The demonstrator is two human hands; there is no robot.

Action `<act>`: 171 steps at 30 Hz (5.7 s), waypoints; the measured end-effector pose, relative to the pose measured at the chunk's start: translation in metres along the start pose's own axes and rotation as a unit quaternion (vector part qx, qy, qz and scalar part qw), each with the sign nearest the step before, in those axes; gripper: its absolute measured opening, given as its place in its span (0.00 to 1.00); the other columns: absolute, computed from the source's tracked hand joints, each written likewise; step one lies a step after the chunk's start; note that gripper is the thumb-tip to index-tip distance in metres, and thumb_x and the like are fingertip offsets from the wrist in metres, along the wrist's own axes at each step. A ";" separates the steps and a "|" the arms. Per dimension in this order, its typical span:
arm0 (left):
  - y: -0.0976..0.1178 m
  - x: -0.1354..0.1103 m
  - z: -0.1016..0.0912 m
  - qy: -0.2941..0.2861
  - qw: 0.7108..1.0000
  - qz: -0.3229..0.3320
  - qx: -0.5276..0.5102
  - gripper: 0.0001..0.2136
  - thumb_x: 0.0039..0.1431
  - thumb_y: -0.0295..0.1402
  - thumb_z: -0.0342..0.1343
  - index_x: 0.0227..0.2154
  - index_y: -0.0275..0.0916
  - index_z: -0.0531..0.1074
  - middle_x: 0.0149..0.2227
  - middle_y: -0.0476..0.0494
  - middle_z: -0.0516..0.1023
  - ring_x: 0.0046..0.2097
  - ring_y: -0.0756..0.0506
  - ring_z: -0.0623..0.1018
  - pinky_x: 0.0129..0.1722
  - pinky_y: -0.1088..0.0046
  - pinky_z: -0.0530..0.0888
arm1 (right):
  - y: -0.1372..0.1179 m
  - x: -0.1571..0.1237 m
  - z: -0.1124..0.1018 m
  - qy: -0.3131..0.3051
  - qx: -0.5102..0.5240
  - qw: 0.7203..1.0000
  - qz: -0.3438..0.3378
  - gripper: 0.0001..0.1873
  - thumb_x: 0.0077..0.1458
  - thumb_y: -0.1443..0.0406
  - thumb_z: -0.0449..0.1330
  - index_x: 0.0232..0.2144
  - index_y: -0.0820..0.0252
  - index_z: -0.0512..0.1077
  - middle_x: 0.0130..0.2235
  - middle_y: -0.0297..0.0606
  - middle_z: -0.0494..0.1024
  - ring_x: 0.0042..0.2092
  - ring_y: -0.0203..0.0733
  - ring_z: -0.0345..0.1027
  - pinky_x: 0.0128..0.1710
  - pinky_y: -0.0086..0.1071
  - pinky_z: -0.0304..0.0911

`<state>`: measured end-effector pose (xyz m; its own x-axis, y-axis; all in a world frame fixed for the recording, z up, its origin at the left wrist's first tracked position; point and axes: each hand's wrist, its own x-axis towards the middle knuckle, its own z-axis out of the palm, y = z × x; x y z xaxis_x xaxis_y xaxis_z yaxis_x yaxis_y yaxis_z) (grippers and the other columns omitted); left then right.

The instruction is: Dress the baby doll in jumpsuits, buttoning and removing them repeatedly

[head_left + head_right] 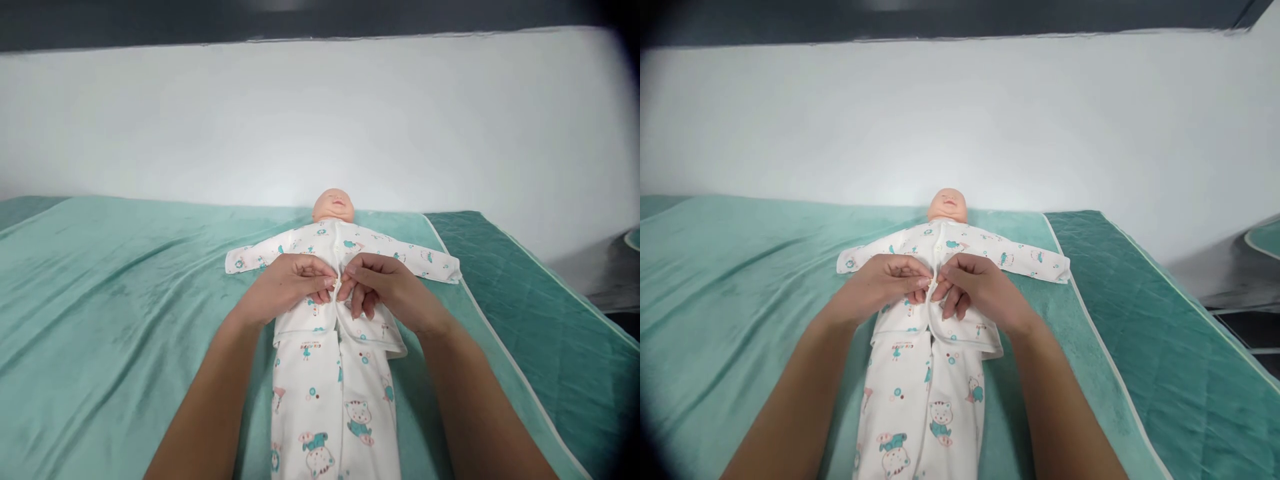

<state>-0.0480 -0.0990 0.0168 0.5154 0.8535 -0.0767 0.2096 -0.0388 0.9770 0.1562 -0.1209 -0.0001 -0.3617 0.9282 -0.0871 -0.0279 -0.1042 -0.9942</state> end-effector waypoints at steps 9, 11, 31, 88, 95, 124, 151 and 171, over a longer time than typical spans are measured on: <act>-0.001 0.001 0.003 0.006 1.000 -0.002 -0.003 0.07 0.56 0.36 0.60 0.32 0.36 0.75 0.28 0.48 0.77 0.29 0.52 0.75 0.32 0.75 0.73 | 0.000 0.001 0.003 0.010 0.002 1.000 0.002 0.14 0.61 0.53 0.57 0.32 0.58 0.66 0.34 0.38 0.82 0.26 0.37 0.75 0.19 0.25 0.61; -0.001 0.000 0.002 0.006 1.000 -0.002 0.005 0.08 0.56 0.36 0.60 0.31 0.36 0.75 0.27 0.48 0.77 0.30 0.52 0.75 0.33 0.75 0.73 | 0.000 0.001 0.004 0.010 0.002 1.000 0.001 0.14 0.61 0.54 0.56 0.32 0.58 0.66 0.34 0.39 0.82 0.26 0.37 0.76 0.20 0.25 0.61; -0.002 -0.003 0.006 0.027 0.995 -0.003 0.094 0.06 0.49 0.26 0.54 0.31 0.39 0.73 0.27 0.50 0.76 0.30 0.51 0.74 0.29 0.77 0.70 | 0.001 0.001 0.005 0.010 -0.010 1.000 0.001 0.12 0.63 0.57 0.55 0.32 0.59 0.66 0.35 0.39 0.81 0.28 0.39 0.77 0.20 0.24 0.62; -0.119 -0.018 -0.089 0.430 0.769 -0.037 0.472 0.23 0.55 0.29 0.53 0.56 0.38 0.68 0.56 0.34 0.72 0.58 0.34 0.69 0.57 0.58 0.66 | 0.107 -0.033 -0.112 0.335 -0.607 0.719 -0.058 0.31 0.64 0.55 0.48 0.65 0.60 0.58 0.68 0.50 0.57 0.68 0.57 0.48 0.64 0.58 0.45; -0.122 -0.027 -0.099 0.428 0.787 -0.030 0.444 0.19 0.58 0.34 0.53 0.53 0.42 0.73 0.49 0.38 0.76 0.52 0.38 0.74 0.52 0.63 0.69 | 0.114 -0.070 -0.147 0.401 -0.569 0.718 0.012 0.31 0.61 0.56 0.51 0.61 0.65 0.64 0.59 0.54 0.70 0.60 0.58 0.64 0.58 0.48 0.60; -0.125 -0.026 -0.100 0.537 0.732 0.014 0.419 0.20 0.58 0.24 0.44 0.51 0.42 0.71 0.52 0.39 0.66 0.50 0.43 0.73 0.49 0.67 0.71 | 0.121 -0.071 -0.152 0.463 -0.527 0.711 -0.048 0.20 0.54 0.62 0.52 0.43 0.60 0.80 0.44 0.49 0.77 0.48 0.52 0.69 0.51 0.44 0.63; -0.123 -0.024 -0.102 0.544 0.768 0.031 0.337 0.15 0.56 0.21 0.46 0.37 0.41 0.75 0.44 0.43 0.69 0.42 0.45 0.74 0.44 0.68 0.72 | 0.122 -0.060 -0.159 0.445 -0.475 0.752 -0.107 0.29 0.52 0.59 0.57 0.54 0.68 0.70 0.58 0.55 0.69 0.60 0.56 0.61 0.62 0.49 0.55; -0.131 -0.014 -0.106 0.546 0.774 -0.021 0.319 0.16 0.54 0.20 0.48 0.44 0.43 0.69 0.46 0.45 0.72 0.43 0.46 0.75 0.41 0.70 0.70 | 0.120 -0.165 0.035 0.338 -0.393 0.837 -0.177 0.14 0.63 0.61 0.56 0.51 0.54 0.69 0.56 0.42 0.70 0.56 0.46 0.66 0.55 0.43 0.63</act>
<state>-0.1705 -0.0510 -0.0889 -0.4397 0.7776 0.4494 0.7547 0.0486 0.6543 0.1801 -0.2990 -0.1030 0.1566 0.8686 0.4700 0.6958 0.2407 -0.6767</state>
